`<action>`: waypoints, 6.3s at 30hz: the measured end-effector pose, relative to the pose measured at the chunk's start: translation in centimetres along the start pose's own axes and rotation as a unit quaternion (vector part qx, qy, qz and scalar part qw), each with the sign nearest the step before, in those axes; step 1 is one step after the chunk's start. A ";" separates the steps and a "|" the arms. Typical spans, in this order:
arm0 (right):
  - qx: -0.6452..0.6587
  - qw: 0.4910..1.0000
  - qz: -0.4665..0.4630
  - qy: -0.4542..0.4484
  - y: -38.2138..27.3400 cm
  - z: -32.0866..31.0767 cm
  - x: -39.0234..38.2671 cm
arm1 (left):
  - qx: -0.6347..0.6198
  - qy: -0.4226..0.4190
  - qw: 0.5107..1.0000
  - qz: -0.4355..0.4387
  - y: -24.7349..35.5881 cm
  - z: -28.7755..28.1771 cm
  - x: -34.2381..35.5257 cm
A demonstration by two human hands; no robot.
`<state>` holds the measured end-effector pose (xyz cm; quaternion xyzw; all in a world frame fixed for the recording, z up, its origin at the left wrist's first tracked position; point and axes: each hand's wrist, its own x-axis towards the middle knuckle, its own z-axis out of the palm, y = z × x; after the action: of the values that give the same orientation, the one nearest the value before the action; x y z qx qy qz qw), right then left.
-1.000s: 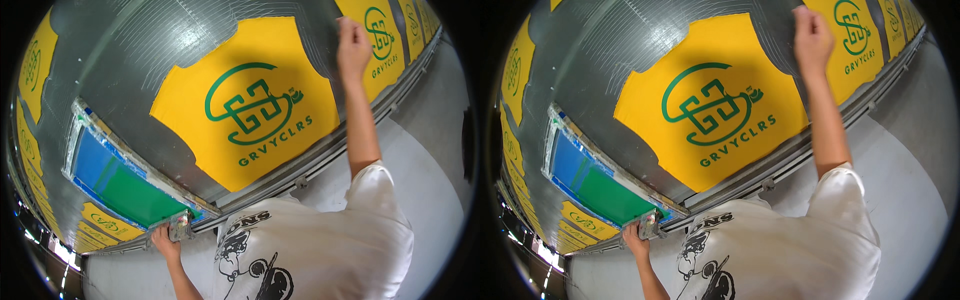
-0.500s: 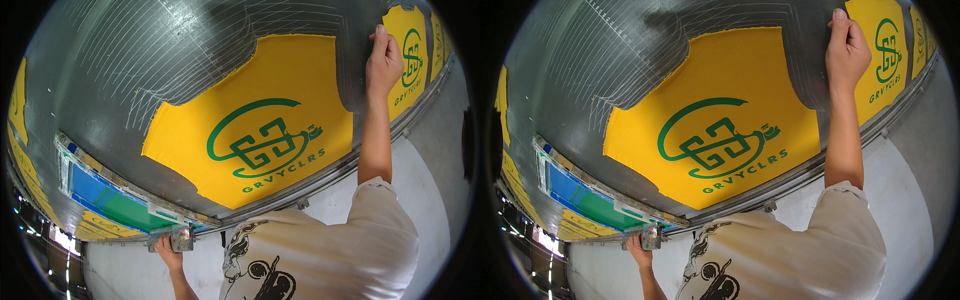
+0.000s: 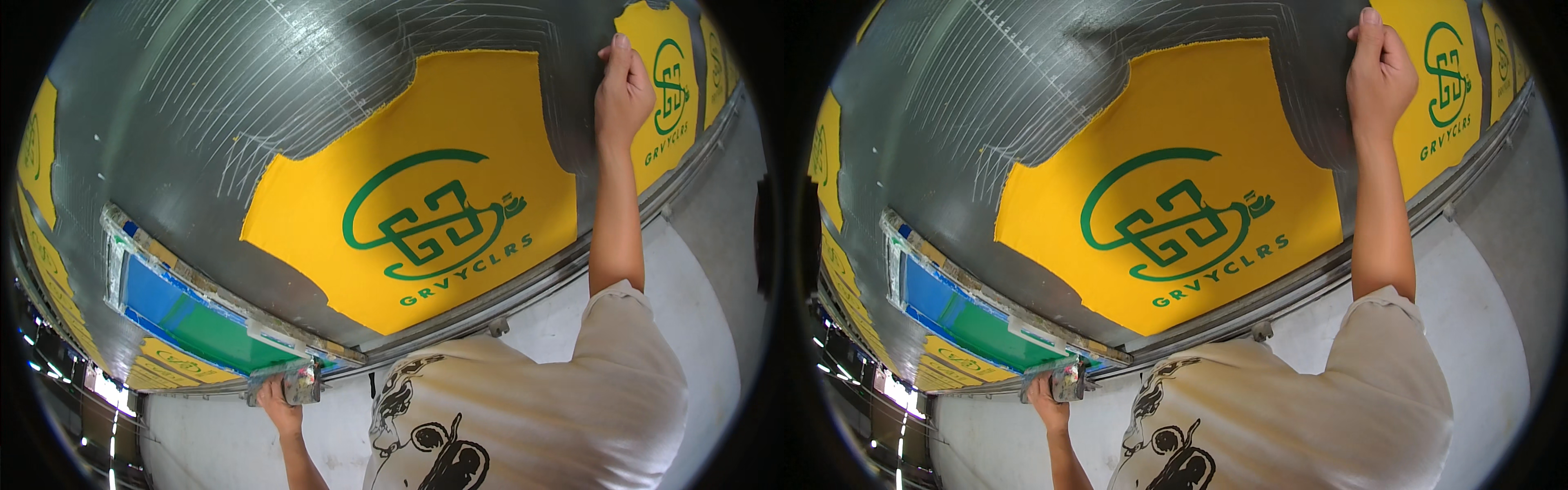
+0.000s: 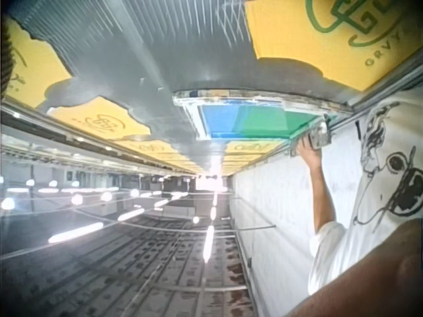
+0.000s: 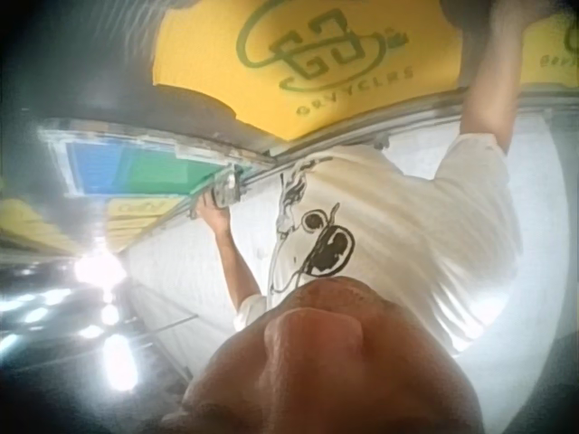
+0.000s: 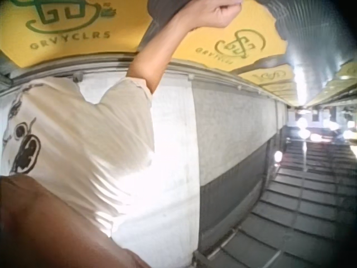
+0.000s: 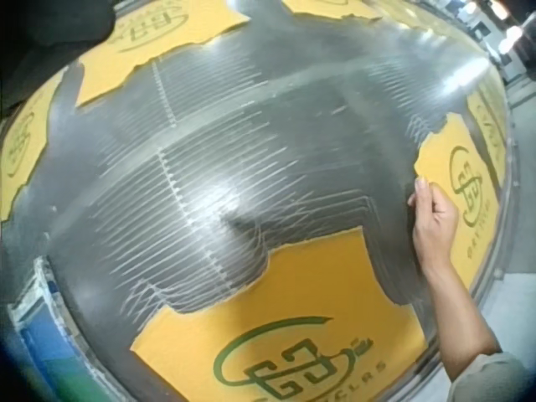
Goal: The person performs screen printing on a series of yellow t-shirts laid out on a flatbed. Using a squeegee, they pull green ink across a screen to imprint a logo onto each shirt. The person repeatedly lifts the screen, moves to the next shirt, and repeats the printing process.
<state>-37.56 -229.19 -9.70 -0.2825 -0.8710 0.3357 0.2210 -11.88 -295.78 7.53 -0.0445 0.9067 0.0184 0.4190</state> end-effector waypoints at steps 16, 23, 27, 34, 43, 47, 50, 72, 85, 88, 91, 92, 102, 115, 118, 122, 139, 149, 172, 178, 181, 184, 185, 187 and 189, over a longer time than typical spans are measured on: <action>0.214 0.954 0.203 -0.050 0.7 -2.5 3.0 | -0.021 0.135 0.986 0.094 -2.8 2.4 -1.1; 0.224 0.963 -0.029 -0.146 -20.8 -5.5 -25.8 | -0.103 0.247 0.940 0.209 -10.0 3.9 -1.6; 0.190 0.889 -0.346 -0.234 -26.7 -5.9 -43.4 | -0.056 0.325 0.910 0.250 -15.4 4.9 -1.0; -0.038 0.859 -0.435 -0.268 -29.4 -3.1 -56.2 | 0.007 0.435 0.868 0.239 -15.9 7.4 0.7; -0.060 0.854 -0.465 -0.225 -27.7 0.6 -58.2 | 0.004 0.495 0.848 0.189 -16.5 11.0 1.5; 0.003 0.855 -0.503 -0.122 -27.1 0.7 -59.5 | -0.002 0.466 0.852 0.239 -16.6 10.7 0.4; 0.006 0.866 -0.439 -0.239 -30.4 -1.0 -57.4 | 0.022 0.429 0.861 0.270 -17.3 7.4 -0.1; -0.102 0.842 -0.460 -0.264 -41.7 19.0 -33.9 | 0.043 0.365 0.909 0.196 -15.9 -18.0 20.7; -0.087 0.837 -0.461 -0.281 -40.7 16.6 -36.7 | 0.058 0.478 0.847 0.225 -16.6 -13.5 19.4; -0.094 0.837 -0.455 -0.288 -39.9 15.1 -38.7 | 0.060 0.468 0.856 0.210 -16.6 -11.5 17.1; -0.071 0.840 -0.465 -0.272 -39.0 13.0 -40.9 | 0.048 0.456 0.864 0.207 -16.4 -9.4 15.0; -0.054 0.840 -0.473 -0.260 -38.6 12.3 -41.6 | 0.041 0.452 0.866 0.209 -16.4 -8.6 14.2; -0.050 0.838 -0.464 -0.284 -33.5 4.7 -50.2 | 0.002 0.444 0.869 0.219 -16.3 1.3 5.5; -0.064 0.842 -0.464 -0.269 -30.8 -2.3 -57.2 | -0.040 0.395 0.888 0.233 -16.6 8.1 -1.4; -0.060 0.836 -0.465 -0.287 -30.1 -2.0 -56.4 | -0.075 0.371 0.887 0.264 -16.5 7.2 -2.1; -0.052 0.824 -0.473 -0.307 -30.8 -2.6 -56.3 | -0.117 0.345 0.890 0.276 -17.5 8.1 -2.3; 0.010 0.845 -0.434 -0.312 -27.8 -7.6 -60.6 | -0.117 0.399 0.862 0.291 -17.3 14.3 -6.8; -0.072 0.848 -0.451 -0.267 -36.7 5.0 -45.0 | -0.032 0.330 0.909 0.253 -17.5 -6.2 7.6; -0.142 0.832 -0.455 -0.283 -41.3 15.0 -37.3 | 0.028 0.334 0.920 0.201 -16.6 -13.8 17.3; -0.132 0.827 -0.470 -0.279 -36.7 10.4 -43.2 | -0.001 0.331 0.925 0.188 -16.4 -6.8 11.2; -0.115 0.832 -0.463 -0.284 -34.7 7.3 -46.9 | -0.032 0.331 0.924 0.190 -16.3 -2.8 7.5; -0.111 0.831 -0.454 -0.302 -33.5 3.5 -50.4 | -0.054 0.335 0.918 0.206 -16.8 1.9 4.2; -0.108 0.830 -0.450 -0.310 -33.1 2.0 -51.8 | -0.060 0.334 0.917 0.211 -17.1 3.7 2.9; -0.110 0.835 -0.446 -0.303 -31.2 0.2 -54.2 | -0.064 0.336 0.913 0.220 -17.1 5.9 1.2; -0.100 0.849 -0.436 -0.283 -29.8 -0.9 -56.1 | -0.051 0.336 0.914 0.221 -17.1 6.8 0.0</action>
<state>-5.66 -283.01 1.06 0.2125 -0.9583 0.1816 0.0594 -5.12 -312.31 3.17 0.1322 0.9785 0.1412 0.0716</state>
